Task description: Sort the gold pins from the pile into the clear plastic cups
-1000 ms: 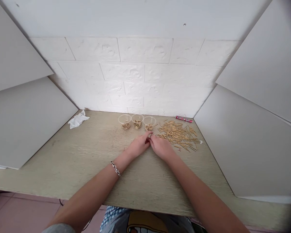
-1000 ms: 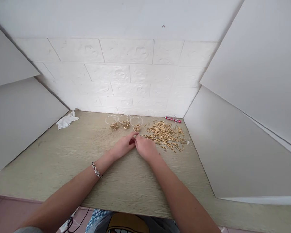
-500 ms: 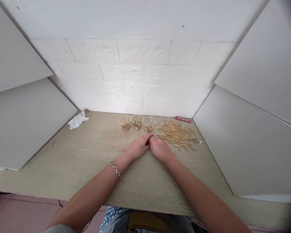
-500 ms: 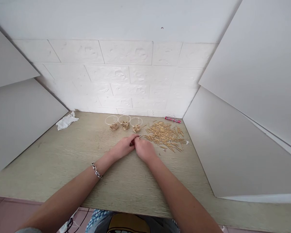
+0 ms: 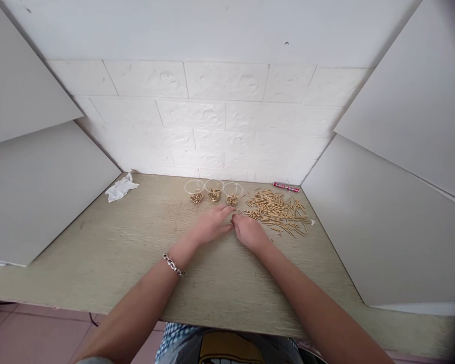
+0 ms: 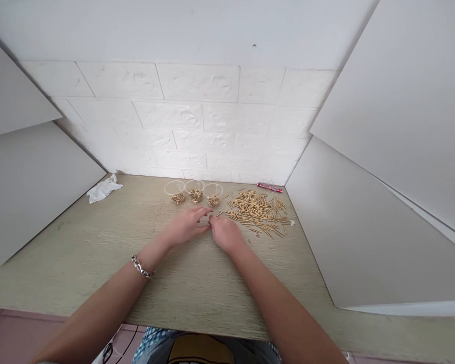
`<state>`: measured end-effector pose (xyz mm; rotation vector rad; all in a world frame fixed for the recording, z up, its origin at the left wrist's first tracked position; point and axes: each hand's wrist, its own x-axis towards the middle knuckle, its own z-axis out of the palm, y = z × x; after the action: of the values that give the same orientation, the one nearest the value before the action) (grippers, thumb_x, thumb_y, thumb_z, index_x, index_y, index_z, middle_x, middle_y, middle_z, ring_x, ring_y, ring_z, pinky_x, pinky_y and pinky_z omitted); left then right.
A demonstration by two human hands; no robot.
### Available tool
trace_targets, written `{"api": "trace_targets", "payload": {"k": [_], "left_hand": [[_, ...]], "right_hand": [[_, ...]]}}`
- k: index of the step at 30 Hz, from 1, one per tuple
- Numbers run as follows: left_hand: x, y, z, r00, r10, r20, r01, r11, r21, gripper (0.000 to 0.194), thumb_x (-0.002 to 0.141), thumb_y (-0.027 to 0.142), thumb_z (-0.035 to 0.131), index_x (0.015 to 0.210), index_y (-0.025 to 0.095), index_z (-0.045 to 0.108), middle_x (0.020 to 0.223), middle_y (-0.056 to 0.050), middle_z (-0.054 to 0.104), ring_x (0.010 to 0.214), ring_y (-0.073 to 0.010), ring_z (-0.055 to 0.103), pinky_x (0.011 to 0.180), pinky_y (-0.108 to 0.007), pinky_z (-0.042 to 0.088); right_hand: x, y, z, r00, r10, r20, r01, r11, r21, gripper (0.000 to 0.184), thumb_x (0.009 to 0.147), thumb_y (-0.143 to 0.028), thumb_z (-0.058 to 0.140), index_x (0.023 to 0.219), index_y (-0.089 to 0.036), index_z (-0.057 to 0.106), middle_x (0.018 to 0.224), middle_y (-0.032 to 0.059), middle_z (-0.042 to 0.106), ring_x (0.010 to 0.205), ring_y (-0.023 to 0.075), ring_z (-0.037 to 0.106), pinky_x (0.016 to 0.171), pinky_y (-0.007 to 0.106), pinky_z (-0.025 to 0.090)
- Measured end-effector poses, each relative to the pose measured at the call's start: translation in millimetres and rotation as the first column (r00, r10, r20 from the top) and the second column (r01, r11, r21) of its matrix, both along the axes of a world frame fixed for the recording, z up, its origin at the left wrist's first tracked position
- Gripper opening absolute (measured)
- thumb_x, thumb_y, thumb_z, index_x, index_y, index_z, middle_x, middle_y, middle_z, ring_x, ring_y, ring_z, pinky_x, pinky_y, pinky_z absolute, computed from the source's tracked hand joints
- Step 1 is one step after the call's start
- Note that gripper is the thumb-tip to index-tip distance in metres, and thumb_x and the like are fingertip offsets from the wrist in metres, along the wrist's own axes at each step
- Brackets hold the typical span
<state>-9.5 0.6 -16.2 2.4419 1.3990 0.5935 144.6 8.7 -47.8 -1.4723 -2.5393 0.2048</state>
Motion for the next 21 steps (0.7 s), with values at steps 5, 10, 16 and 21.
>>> {"api": "trace_targets", "payload": {"k": [5,10,16,21], "left_hand": [[-32.2,9.1,22.6,0.981,0.167,0.097,-0.178,0.977,0.117,0.018,0.076,0.016,0.041,0.079,0.016,0.058,0.081,-0.003,0.059,0.074,-0.0142,0.054,0.069,-0.025,0.041],[-57.0,23.4,16.5,0.861,0.5,0.096,-0.509,0.835,0.211,0.025,0.081,0.028,0.04,0.096,0.016,0.057,0.102,-0.007,0.057,0.079,-0.0162,0.056,0.069,-0.028,0.043],[-68.0,31.3,3.8,0.831,0.54,-0.135,-0.524,0.841,0.133,0.03,0.082,0.041,0.042,0.095,0.02,0.058,0.11,-0.006,0.053,0.091,-0.0194,0.056,0.07,-0.028,0.045],[-70.2,31.6,5.0,0.819,0.52,-0.244,-0.508,0.854,0.115,0.034,0.082,0.044,0.04,0.075,0.017,0.059,0.104,-0.005,0.056,0.082,-0.0171,0.057,0.066,-0.025,0.043]], "right_hand": [[5.8,1.7,-1.5,0.995,-0.052,-0.084,0.055,0.998,0.028,0.03,0.089,-0.03,0.032,0.074,-0.018,0.055,0.074,0.0044,0.062,0.065,0.015,0.053,0.053,0.026,0.025],[21.6,12.2,0.6,0.936,-0.213,-0.279,0.222,0.975,0.002,0.036,0.089,-0.038,0.031,0.062,-0.018,0.045,0.058,0.0007,0.05,0.053,0.0122,0.04,0.051,0.025,0.022],[51.0,33.1,0.8,0.877,-0.276,-0.394,0.336,0.937,0.091,0.018,0.084,-0.026,0.036,0.073,-0.017,0.047,0.082,0.0056,0.053,0.073,0.0157,0.047,0.061,0.026,0.031],[57.8,35.8,-0.6,0.904,-0.366,-0.219,0.398,0.909,0.124,0.016,0.08,-0.019,0.039,0.081,-0.015,0.055,0.09,0.0088,0.054,0.082,0.0198,0.05,0.067,0.03,0.033]]}}
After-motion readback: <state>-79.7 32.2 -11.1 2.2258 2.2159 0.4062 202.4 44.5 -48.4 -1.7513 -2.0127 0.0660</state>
